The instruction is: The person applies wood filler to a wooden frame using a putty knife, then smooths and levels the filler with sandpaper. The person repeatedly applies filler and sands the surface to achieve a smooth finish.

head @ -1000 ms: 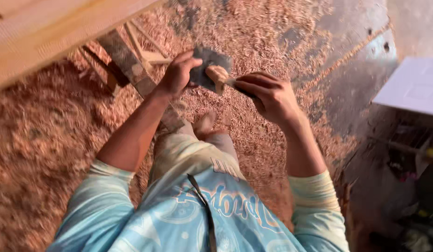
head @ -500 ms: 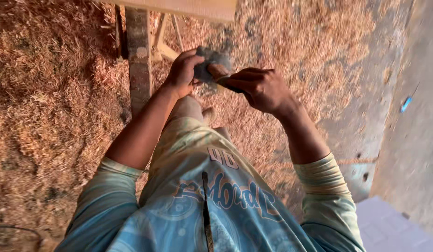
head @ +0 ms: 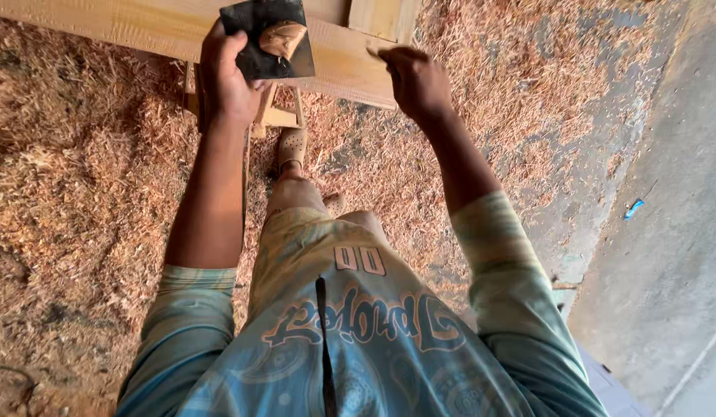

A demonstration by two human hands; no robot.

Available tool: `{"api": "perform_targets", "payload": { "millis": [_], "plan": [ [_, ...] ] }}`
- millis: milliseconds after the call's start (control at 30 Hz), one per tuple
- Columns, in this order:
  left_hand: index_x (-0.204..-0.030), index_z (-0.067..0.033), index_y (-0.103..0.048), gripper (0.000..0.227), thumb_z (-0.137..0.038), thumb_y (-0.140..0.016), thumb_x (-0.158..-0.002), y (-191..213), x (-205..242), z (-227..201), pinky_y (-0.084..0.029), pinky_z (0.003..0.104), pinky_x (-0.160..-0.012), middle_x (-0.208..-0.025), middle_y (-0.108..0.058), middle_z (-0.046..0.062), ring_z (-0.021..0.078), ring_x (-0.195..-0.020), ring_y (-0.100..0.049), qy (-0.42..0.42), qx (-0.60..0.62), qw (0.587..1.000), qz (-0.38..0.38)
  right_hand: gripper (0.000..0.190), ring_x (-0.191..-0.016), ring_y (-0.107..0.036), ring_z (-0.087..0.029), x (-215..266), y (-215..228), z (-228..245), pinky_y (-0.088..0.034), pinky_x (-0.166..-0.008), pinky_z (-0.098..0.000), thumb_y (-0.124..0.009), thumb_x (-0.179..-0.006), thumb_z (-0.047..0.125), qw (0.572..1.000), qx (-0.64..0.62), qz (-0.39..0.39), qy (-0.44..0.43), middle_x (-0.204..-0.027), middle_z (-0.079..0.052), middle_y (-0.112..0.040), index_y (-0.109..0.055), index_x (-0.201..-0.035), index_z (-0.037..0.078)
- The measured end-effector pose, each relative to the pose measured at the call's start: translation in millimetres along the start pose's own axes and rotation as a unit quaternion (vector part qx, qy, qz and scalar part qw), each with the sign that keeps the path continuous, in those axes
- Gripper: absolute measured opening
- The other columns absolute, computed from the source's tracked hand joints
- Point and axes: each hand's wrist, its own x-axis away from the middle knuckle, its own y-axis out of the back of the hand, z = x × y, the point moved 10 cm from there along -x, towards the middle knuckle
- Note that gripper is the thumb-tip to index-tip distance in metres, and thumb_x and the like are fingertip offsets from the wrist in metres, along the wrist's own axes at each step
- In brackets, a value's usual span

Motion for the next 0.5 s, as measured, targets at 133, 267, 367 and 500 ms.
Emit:
{"api": "perform_targets", "payload": {
  "millis": [133,267,367,500],
  "plan": [
    [-0.12,-0.0063,-0.061,0.027,-0.022,-0.055,-0.099,28,-1,3,-0.04,0.028,-0.049,-0.097,-0.064,0.005,0.0129,-0.065,-0.056,0.043,0.002,0.999,-0.024,0.023,-0.082,-0.076,-0.015,-44,-41,10,-0.058,-0.051,-0.023,-0.057,-0.109,0.006,0.993,0.047,-0.084,0.066,-0.108,-0.006,-0.079,-0.079,-0.11,0.012],
    [-0.115,-0.0082,-0.06,0.019,-0.02,-0.054,-0.101,56,12,21,-0.039,0.03,-0.049,-0.091,-0.061,0.004,0.0134,-0.057,-0.05,0.086,0.074,0.992,-0.057,0.033,-0.092,-0.078,-0.017,-30,-48,31,-0.061,-0.057,-0.0228,-0.051,-0.105,-0.004,0.986,0.096,-0.106,0.088,-0.109,-0.006,-0.078,-0.077,-0.115,0.012],
    [-0.117,-0.0101,-0.059,0.021,-0.017,-0.054,-0.098,81,37,41,-0.036,0.028,-0.046,-0.096,-0.064,0.003,0.014,-0.062,-0.054,0.141,0.085,0.975,-0.15,0.035,-0.087,-0.077,-0.019,-19,-42,24,-0.061,-0.054,-0.0255,-0.053,-0.102,-0.004,0.994,0.076,-0.032,0.069,-0.107,-0.008,-0.079,-0.078,-0.117,0.015],
    [-0.115,-0.0108,-0.056,0.019,-0.017,-0.053,-0.097,71,39,60,-0.038,0.03,-0.045,-0.091,-0.062,0.003,0.0146,-0.058,-0.053,0.176,0.078,0.975,-0.109,0.031,-0.09,-0.078,-0.016,-20,-19,1,-0.06,-0.052,-0.0239,-0.053,-0.106,-0.002,0.995,0.034,-0.097,-0.019,-0.111,-0.005,-0.08,-0.076,-0.116,0.014]
  ]
}}
